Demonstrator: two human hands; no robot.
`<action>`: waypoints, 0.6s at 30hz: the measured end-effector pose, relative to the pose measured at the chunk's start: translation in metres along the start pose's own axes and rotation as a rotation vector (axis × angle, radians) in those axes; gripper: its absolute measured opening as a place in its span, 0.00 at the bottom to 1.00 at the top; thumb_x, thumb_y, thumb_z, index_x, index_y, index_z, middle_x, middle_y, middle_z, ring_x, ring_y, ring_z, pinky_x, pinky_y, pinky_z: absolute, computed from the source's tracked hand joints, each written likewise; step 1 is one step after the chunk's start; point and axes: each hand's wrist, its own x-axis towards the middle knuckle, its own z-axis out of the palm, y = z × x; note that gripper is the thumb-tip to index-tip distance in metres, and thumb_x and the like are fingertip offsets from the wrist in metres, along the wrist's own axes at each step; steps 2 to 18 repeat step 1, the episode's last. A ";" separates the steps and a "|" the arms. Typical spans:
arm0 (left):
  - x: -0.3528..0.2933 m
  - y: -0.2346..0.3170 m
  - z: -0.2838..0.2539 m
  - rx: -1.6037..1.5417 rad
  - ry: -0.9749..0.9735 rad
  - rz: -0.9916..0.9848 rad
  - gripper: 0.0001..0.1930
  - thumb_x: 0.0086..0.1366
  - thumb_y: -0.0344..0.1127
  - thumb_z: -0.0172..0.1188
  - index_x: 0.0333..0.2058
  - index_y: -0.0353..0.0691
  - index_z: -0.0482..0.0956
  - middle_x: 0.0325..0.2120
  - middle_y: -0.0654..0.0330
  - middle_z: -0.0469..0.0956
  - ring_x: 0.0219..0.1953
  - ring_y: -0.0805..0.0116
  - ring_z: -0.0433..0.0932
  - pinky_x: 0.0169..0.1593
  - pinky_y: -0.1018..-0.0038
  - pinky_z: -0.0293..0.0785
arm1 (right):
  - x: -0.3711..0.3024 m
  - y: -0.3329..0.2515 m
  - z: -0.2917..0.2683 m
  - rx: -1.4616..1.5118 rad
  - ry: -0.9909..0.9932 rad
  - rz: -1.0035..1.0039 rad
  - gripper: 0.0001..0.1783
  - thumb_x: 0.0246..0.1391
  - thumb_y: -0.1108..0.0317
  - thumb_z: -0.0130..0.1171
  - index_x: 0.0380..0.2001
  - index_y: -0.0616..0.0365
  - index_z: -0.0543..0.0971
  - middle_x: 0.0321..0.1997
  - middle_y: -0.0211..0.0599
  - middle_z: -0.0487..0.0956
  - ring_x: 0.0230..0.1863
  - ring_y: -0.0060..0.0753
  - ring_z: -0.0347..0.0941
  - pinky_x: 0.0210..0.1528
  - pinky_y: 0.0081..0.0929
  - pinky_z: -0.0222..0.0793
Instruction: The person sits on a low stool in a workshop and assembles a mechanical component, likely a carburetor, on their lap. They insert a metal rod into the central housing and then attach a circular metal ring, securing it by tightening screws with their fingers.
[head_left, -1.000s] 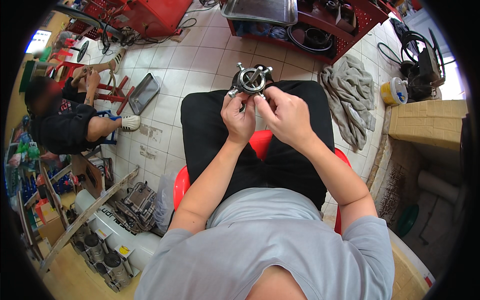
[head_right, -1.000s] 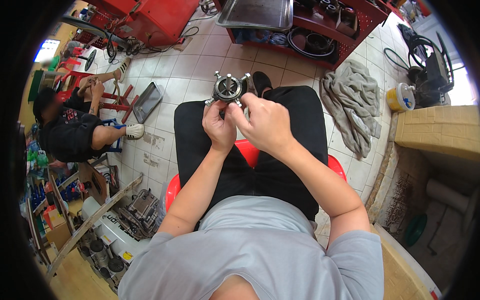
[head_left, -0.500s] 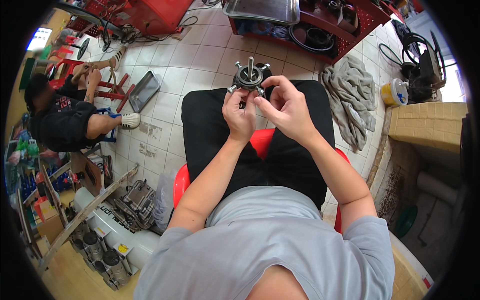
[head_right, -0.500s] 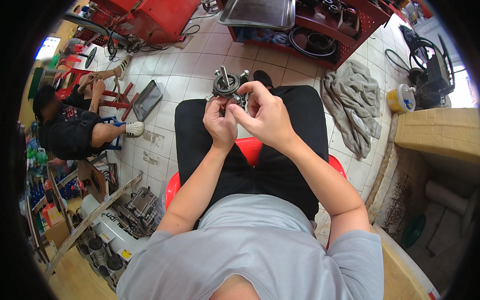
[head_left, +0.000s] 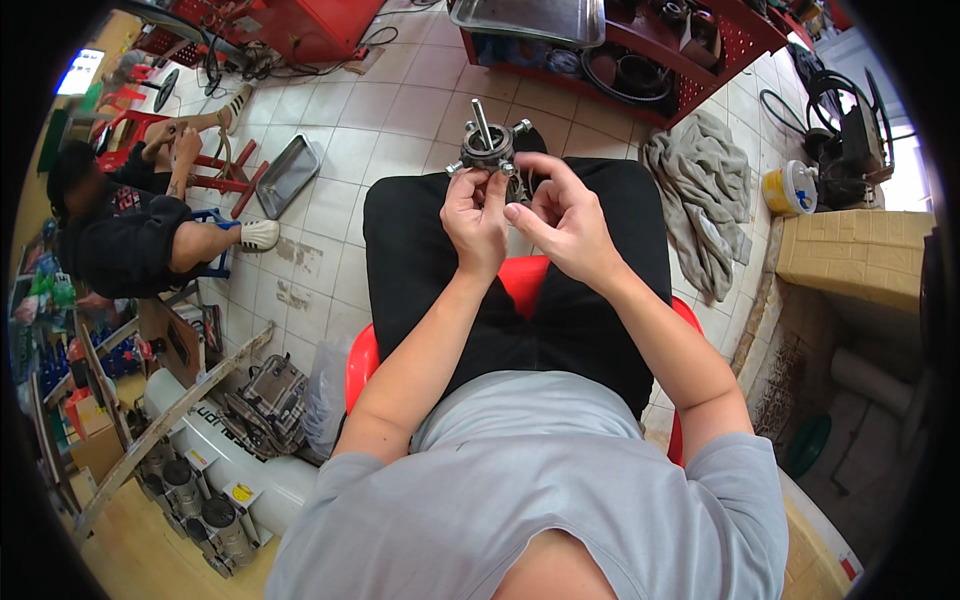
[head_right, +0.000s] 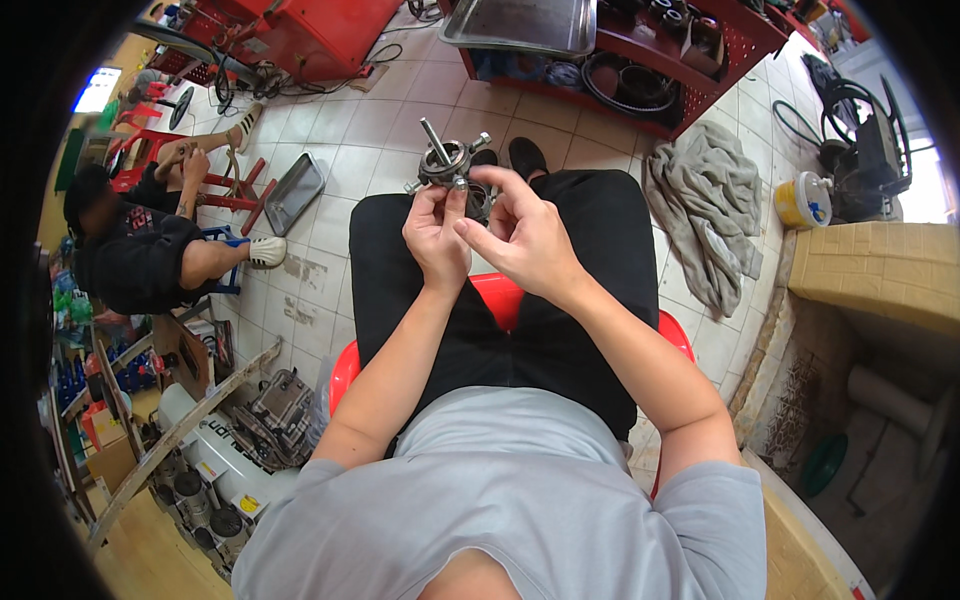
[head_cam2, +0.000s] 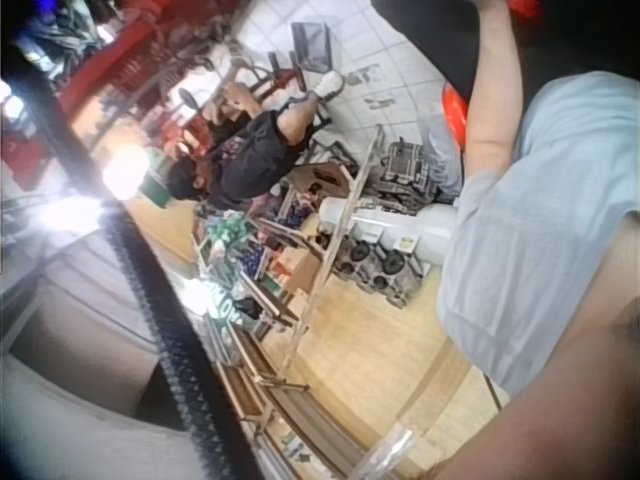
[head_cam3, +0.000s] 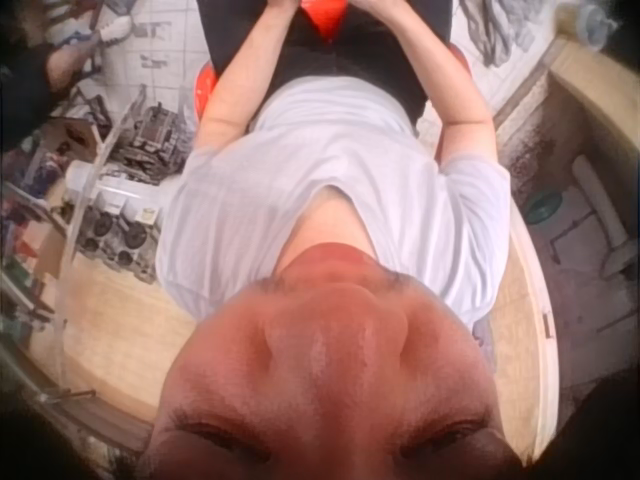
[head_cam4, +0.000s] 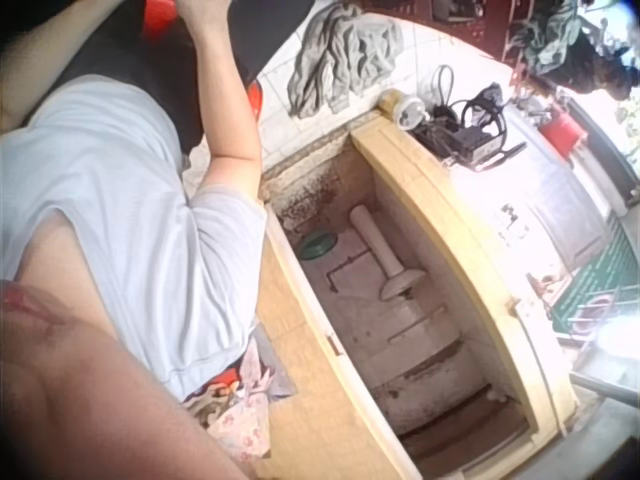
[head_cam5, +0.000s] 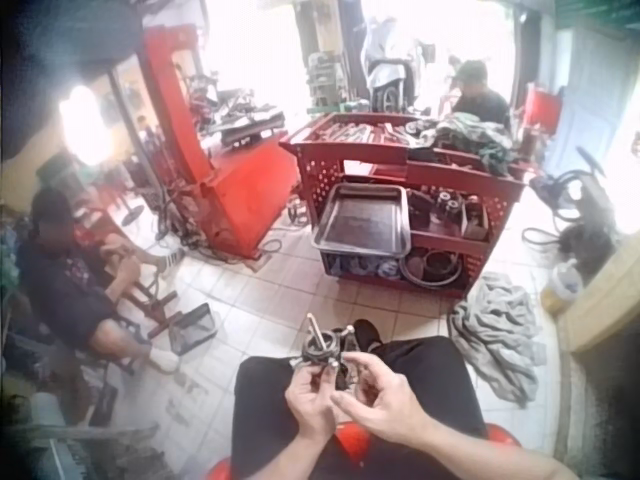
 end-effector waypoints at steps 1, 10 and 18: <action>0.000 0.000 0.000 0.000 0.000 -0.001 0.09 0.62 0.32 0.65 0.30 0.32 0.77 0.27 0.64 0.74 0.23 0.80 0.65 0.27 0.81 0.63 | 0.000 -0.004 0.002 -0.001 0.047 -0.034 0.27 0.52 0.59 0.65 0.54 0.58 0.73 0.17 0.27 0.73 0.17 0.16 0.62 0.22 0.22 0.59; 0.000 0.000 0.000 0.000 0.000 -0.001 0.09 0.62 0.32 0.65 0.30 0.32 0.77 0.27 0.64 0.74 0.23 0.80 0.65 0.27 0.81 0.63 | 0.000 -0.004 0.002 -0.001 0.047 -0.034 0.27 0.52 0.59 0.65 0.54 0.58 0.73 0.17 0.27 0.73 0.17 0.16 0.62 0.22 0.22 0.59; 0.000 0.000 0.000 0.000 0.000 -0.001 0.09 0.62 0.32 0.65 0.30 0.32 0.77 0.27 0.64 0.74 0.23 0.80 0.65 0.27 0.81 0.63 | 0.000 -0.004 0.002 -0.001 0.047 -0.034 0.27 0.52 0.59 0.65 0.54 0.58 0.73 0.17 0.27 0.73 0.17 0.16 0.62 0.22 0.22 0.59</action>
